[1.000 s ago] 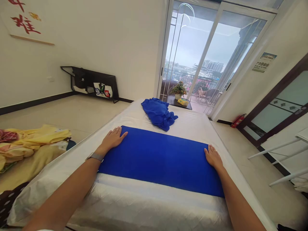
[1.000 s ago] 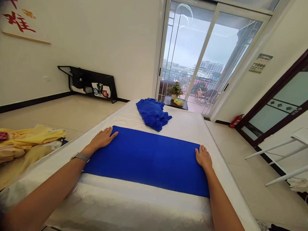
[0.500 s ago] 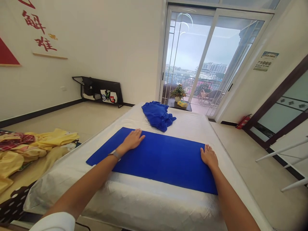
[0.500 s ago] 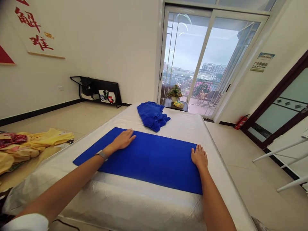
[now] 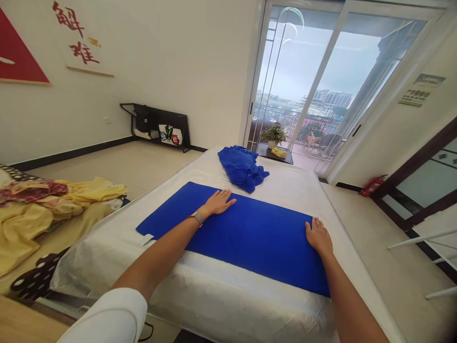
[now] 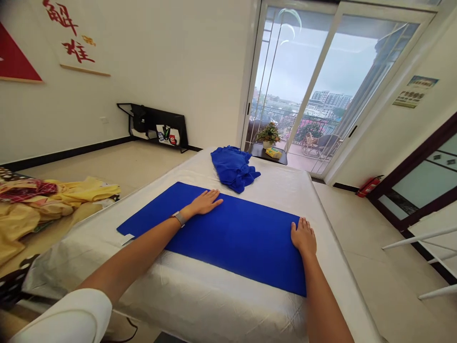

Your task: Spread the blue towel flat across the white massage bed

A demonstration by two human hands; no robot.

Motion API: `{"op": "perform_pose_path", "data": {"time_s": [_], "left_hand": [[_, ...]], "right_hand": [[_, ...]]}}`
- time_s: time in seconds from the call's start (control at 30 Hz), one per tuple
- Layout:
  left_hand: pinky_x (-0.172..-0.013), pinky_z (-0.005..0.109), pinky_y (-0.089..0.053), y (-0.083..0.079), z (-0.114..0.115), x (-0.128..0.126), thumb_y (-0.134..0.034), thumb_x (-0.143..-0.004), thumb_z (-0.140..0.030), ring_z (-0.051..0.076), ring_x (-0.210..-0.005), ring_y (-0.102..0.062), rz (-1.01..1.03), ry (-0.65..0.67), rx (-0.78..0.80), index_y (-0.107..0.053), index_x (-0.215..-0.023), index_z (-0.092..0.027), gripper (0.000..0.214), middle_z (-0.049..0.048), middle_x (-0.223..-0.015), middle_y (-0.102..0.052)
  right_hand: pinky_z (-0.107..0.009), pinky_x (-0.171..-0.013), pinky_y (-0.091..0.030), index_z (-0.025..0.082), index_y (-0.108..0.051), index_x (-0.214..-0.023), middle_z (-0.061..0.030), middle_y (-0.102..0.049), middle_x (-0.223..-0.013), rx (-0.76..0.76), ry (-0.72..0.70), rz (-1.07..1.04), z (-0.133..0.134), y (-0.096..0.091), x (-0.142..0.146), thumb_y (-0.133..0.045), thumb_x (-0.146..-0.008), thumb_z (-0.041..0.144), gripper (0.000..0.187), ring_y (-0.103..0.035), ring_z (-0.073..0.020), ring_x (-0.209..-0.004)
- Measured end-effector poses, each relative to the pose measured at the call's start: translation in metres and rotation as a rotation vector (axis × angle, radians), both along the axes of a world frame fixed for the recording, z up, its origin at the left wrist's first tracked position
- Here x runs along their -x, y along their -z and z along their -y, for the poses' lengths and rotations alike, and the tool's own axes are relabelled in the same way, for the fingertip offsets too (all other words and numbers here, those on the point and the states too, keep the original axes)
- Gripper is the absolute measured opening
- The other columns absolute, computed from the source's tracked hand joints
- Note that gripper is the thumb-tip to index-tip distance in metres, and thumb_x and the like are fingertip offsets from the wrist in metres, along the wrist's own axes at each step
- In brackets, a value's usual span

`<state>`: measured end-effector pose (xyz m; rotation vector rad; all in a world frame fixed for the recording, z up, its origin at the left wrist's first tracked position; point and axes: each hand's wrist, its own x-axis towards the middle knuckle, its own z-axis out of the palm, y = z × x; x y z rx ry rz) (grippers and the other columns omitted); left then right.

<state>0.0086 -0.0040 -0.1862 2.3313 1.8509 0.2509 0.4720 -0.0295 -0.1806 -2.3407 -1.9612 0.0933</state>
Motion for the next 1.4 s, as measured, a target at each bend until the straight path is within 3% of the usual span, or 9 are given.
{"op": "perform_pose_path", "data": {"time_s": [0.17,0.3,0.47,0.6,0.73,0.9,1.0,1.17,1.4], "left_hand": [[-0.127,0.048,-0.011,-0.007,0.012,0.101,-0.011,-0.100,-0.069,0.029,-0.158,-0.018,-0.025,-0.217,0.017,-0.026,-0.162,-0.009,0.088,0.0156,-0.169,-0.022],[-0.127,0.048,-0.013,-0.006,0.021,0.145,-0.013,-0.100,-0.066,0.028,-0.158,-0.017,-0.058,-0.335,0.012,-0.025,-0.162,-0.007,0.086,0.0155,-0.170,-0.021],[-0.127,0.048,-0.015,-0.006,0.025,0.147,-0.013,-0.101,-0.066,0.029,-0.158,-0.017,-0.070,-0.346,-0.026,-0.026,-0.162,-0.008,0.085,0.0160,-0.170,-0.022],[-0.127,0.048,-0.015,-0.006,0.025,0.143,-0.014,-0.101,-0.066,0.029,-0.158,-0.018,-0.071,-0.344,-0.025,-0.025,-0.162,-0.008,0.085,0.0158,-0.170,-0.022],[-0.127,0.049,-0.016,-0.004,0.024,0.144,-0.015,-0.101,-0.066,0.030,-0.158,-0.018,-0.074,-0.342,-0.041,-0.027,-0.162,-0.008,0.085,0.0156,-0.169,-0.024],[-0.127,0.049,-0.015,-0.002,0.024,0.146,-0.013,-0.101,-0.067,0.029,-0.158,-0.018,-0.072,-0.341,-0.060,-0.027,-0.162,-0.010,0.085,0.0152,-0.169,-0.024],[-0.126,0.049,-0.018,-0.001,0.024,0.146,-0.012,-0.101,-0.067,0.029,-0.157,-0.020,-0.082,-0.342,-0.063,-0.028,-0.162,-0.011,0.084,0.0154,-0.169,-0.025],[-0.126,0.049,-0.019,-0.002,0.024,0.145,-0.012,-0.102,-0.064,0.028,-0.157,-0.020,-0.090,-0.347,-0.051,-0.028,-0.162,-0.011,0.081,0.0145,-0.169,-0.026],[-0.126,0.049,-0.018,-0.002,0.025,0.147,-0.013,-0.102,-0.061,0.028,-0.158,-0.019,-0.104,-0.342,-0.039,-0.027,-0.162,-0.010,0.079,0.0135,-0.169,-0.024]], "right_hand": [[-0.041,-0.128,-0.012,0.002,-0.021,-0.163,-0.0115,-0.019,-0.171,-0.009,-0.001,-0.009,-0.002,0.004,-0.002,-0.011,-0.103,0.048,0.076,-0.016,-0.0245,-0.158],[-0.040,-0.128,-0.013,0.002,-0.022,-0.163,-0.0118,-0.020,-0.171,-0.003,0.004,0.009,-0.002,0.002,0.000,-0.011,-0.103,0.048,0.077,-0.017,-0.0245,-0.157],[-0.044,-0.126,-0.017,0.002,-0.025,-0.162,-0.0127,-0.025,-0.169,0.022,0.030,0.097,0.003,-0.010,0.008,-0.012,-0.103,0.044,0.074,-0.022,-0.0269,-0.156],[-0.050,-0.127,-0.003,-0.004,-0.040,-0.154,-0.0220,-0.037,-0.162,-0.051,0.054,0.291,0.014,-0.028,0.035,-0.016,-0.100,0.026,0.067,-0.018,-0.0306,-0.157],[-0.047,-0.126,-0.003,-0.001,-0.041,-0.155,-0.0222,-0.039,-0.161,-0.119,-0.110,0.264,0.023,-0.043,0.105,-0.019,-0.098,0.017,0.064,-0.021,-0.0290,-0.156],[-0.038,-0.126,-0.011,0.005,-0.031,-0.162,-0.0116,-0.031,-0.167,-0.021,-0.436,0.013,0.018,-0.043,0.213,-0.017,-0.105,0.037,0.066,-0.021,-0.0233,-0.156],[-0.038,-0.127,-0.008,0.006,-0.024,-0.164,-0.0097,-0.022,-0.170,0.045,-0.459,-0.078,0.009,-0.034,0.243,-0.015,-0.106,0.046,0.071,-0.015,-0.0211,-0.158],[-0.039,-0.128,-0.005,0.007,-0.018,-0.165,-0.0074,-0.016,-0.171,0.081,-0.404,-0.091,-0.004,-0.019,0.224,-0.013,-0.106,0.050,0.073,-0.011,-0.0198,-0.158],[-0.040,-0.128,-0.007,0.007,-0.018,-0.165,-0.0074,-0.016,-0.172,0.087,-0.208,-0.020,-0.013,-0.012,0.118,-0.014,-0.106,0.048,0.072,-0.011,-0.0203,-0.158]]}}
